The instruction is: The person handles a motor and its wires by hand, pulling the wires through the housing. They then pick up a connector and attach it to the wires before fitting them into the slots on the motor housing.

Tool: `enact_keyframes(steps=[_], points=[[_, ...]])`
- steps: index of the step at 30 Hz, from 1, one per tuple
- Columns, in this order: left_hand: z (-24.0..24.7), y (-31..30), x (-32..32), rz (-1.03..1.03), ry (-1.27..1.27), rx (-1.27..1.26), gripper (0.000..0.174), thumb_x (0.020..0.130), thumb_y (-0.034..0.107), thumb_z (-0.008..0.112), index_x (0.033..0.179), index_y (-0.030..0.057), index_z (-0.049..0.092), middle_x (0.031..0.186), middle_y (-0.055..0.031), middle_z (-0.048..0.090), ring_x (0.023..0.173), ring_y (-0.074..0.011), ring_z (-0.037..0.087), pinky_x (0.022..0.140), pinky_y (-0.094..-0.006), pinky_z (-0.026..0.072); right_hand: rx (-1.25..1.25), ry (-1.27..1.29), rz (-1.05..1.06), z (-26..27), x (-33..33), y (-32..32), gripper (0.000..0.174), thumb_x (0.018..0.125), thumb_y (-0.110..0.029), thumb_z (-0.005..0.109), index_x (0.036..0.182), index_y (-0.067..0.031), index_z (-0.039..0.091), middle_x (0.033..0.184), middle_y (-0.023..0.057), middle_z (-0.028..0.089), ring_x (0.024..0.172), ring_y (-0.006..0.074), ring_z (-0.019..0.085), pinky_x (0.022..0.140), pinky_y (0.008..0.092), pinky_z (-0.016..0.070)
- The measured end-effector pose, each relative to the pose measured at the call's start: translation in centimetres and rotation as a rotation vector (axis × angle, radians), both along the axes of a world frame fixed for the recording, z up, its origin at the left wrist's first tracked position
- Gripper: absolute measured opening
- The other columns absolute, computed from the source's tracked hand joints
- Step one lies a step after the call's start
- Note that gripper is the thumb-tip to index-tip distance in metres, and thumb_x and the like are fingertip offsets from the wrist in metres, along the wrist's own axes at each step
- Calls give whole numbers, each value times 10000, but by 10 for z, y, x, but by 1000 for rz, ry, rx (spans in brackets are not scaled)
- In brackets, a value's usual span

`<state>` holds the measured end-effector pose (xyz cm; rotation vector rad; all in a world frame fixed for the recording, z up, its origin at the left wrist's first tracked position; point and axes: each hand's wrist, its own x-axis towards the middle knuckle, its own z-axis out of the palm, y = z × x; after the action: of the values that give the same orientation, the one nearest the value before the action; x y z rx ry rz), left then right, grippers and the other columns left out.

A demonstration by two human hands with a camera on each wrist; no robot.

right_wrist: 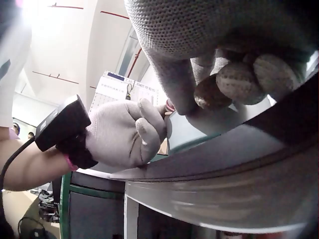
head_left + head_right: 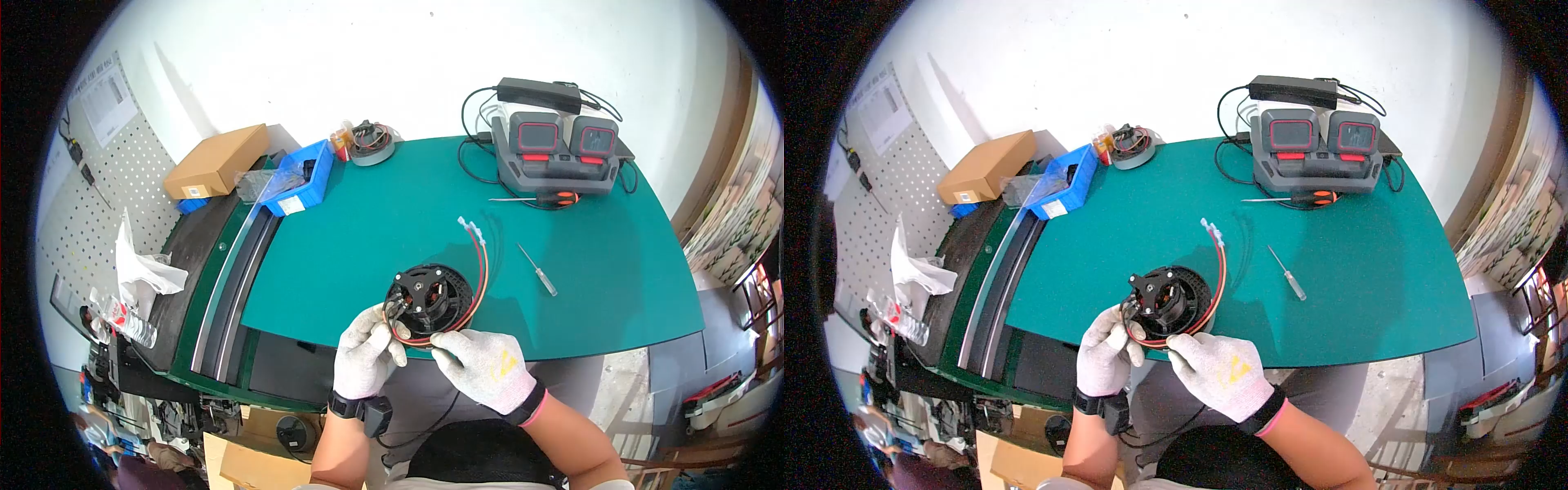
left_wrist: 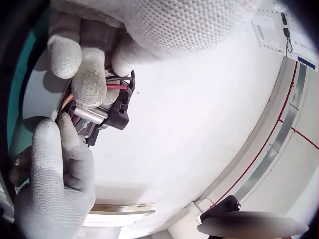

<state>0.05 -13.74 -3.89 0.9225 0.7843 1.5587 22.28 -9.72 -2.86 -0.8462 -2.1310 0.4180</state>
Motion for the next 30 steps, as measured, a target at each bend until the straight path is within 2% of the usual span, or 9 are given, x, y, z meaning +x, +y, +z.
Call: enact_keyframes(steps=[8,10,13,20,23,30], points=[[4,-2,5,26,-69,-62,442,1051,157,628,1415,-86,569,1047,-176,745,708,-205,717,658,-310,594,39,21,-3,-6,0,-1,178,893,-186,784,1055,-155,717,833,66,746,695,295,733,580,418,570],[-1,-2,3,26,20,-24,453,1053,167,643,1407,-104,563,1055,-179,743,721,-206,717,672,-316,596,45,56,12,-8,-1,0,138,926,-199,736,1051,-155,696,788,83,712,679,315,715,572,455,553],[-1,-6,2,25,107,-11,464,1054,181,657,1404,-109,560,1065,-179,736,737,-209,713,691,-323,595,29,35,8,-7,0,-2,144,919,-194,743,1049,-153,695,783,84,710,671,315,713,569,454,552],[-5,-8,-3,-5,86,-4,464,1056,183,660,1405,-105,559,1073,-178,724,758,-218,714,710,-331,593,68,41,9,-13,-1,-3,146,913,-192,748,1044,-157,695,769,80,703,660,313,710,565,453,552],[-3,-8,0,-15,58,-26,452,1055,158,643,1414,-101,549,1079,-183,722,756,-216,714,714,-335,596,70,39,2,-13,-1,-3,148,912,-189,748,1047,-159,693,768,80,700,659,314,709,564,453,551],[-1,-10,6,-7,59,4,448,1004,-10,613,1435,-92,528,1097,-184,723,788,-195,712,733,-316,607,77,53,8,-14,-1,-3,164,909,-179,749,1063,-158,696,783,84,703,665,315,711,571,451,554]])
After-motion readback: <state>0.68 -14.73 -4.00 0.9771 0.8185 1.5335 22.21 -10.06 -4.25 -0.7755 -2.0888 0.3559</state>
